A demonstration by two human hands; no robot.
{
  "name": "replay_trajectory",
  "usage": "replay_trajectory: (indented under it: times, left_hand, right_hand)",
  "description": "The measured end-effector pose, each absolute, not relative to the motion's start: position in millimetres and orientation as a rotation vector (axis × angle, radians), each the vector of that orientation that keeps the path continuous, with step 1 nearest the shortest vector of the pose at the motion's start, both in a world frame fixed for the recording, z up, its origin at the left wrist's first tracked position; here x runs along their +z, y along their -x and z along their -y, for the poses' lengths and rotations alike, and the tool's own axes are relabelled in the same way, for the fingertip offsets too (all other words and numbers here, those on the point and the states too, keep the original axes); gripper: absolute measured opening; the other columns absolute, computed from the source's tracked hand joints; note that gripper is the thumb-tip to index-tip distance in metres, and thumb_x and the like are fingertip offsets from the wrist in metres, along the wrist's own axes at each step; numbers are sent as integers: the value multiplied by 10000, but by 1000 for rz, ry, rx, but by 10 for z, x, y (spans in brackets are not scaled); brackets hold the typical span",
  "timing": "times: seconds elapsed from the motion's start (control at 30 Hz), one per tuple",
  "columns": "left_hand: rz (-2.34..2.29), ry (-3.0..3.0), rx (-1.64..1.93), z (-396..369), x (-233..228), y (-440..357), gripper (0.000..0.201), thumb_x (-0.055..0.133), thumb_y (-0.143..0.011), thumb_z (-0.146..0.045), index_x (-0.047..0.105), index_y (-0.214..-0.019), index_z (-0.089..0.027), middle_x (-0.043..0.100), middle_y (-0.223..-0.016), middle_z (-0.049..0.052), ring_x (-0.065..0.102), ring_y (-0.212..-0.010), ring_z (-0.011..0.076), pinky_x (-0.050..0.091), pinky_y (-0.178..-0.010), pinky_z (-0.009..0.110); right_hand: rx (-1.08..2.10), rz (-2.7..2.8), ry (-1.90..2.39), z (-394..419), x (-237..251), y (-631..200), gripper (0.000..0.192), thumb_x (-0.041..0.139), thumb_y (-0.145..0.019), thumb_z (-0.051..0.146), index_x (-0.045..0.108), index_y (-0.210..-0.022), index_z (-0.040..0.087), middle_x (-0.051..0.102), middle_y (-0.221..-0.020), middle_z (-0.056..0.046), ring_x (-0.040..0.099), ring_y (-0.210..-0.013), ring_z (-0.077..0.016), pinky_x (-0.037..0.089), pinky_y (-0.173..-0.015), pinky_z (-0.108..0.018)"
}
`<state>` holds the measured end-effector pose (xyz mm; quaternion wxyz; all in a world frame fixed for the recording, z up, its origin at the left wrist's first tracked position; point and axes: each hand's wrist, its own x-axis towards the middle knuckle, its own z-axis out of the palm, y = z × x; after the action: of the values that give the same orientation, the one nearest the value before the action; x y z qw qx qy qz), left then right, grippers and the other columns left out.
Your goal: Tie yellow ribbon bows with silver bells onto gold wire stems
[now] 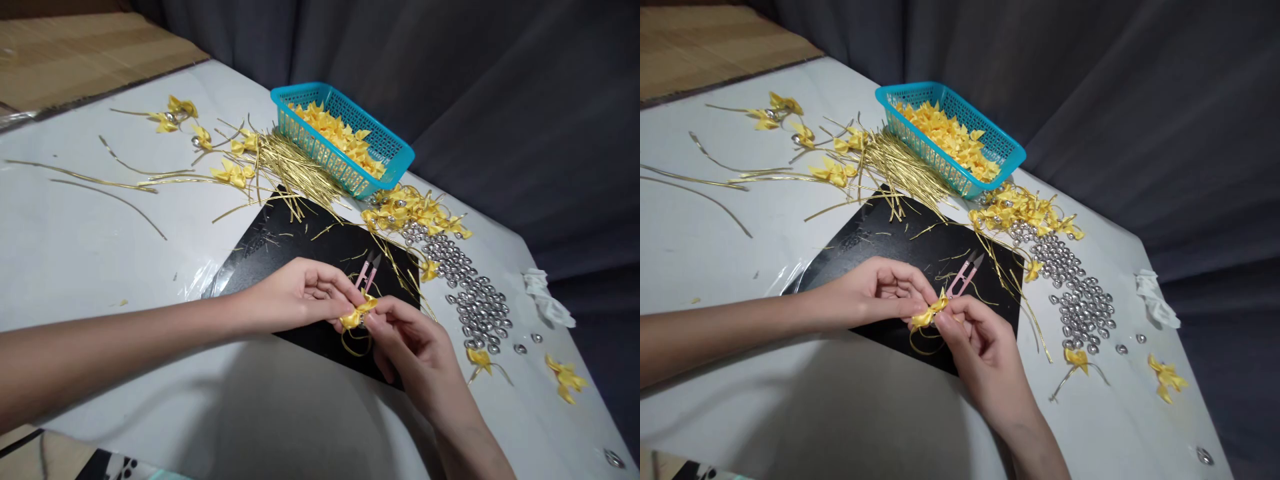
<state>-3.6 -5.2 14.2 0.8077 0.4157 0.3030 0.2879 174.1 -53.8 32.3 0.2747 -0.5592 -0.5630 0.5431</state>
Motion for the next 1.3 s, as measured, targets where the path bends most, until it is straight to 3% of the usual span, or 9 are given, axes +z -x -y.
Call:
replay_trajectory:
  times: [0.7,1.0,1.3]
  left_hand:
    - [-547,-959,596,50,99,30,93,625,-744,-98,613,-833,-123,605,-702,-8,571,-657,65,446,-646,165]
    - [-497,-1005,593,72,143,34,92,592,-758,-76,547,-813,-134,525,-655,-49,498,-609,44,400,-606,153]
    - [-493,-967,633,72,102,24,132,619,-752,-108,497,-790,-143,535,-680,-46,501,-619,45,399,-619,165]
  right_hand:
    - [1403,1415,1589,612,412,-1670,320,605,-797,455,537,-689,161,399,-550,33,320,-427,-45,203,-385,-181]
    - [1340,1608,1550,593,403,-1706,298,552,-839,449,535,-739,169,348,-491,47,309,-427,-63,208,-393,-184]
    - [1372,1479,1570,637,411,-1643,309,560,-830,454,534,-725,165,344,-549,40,308,-440,-55,194,-409,-192]
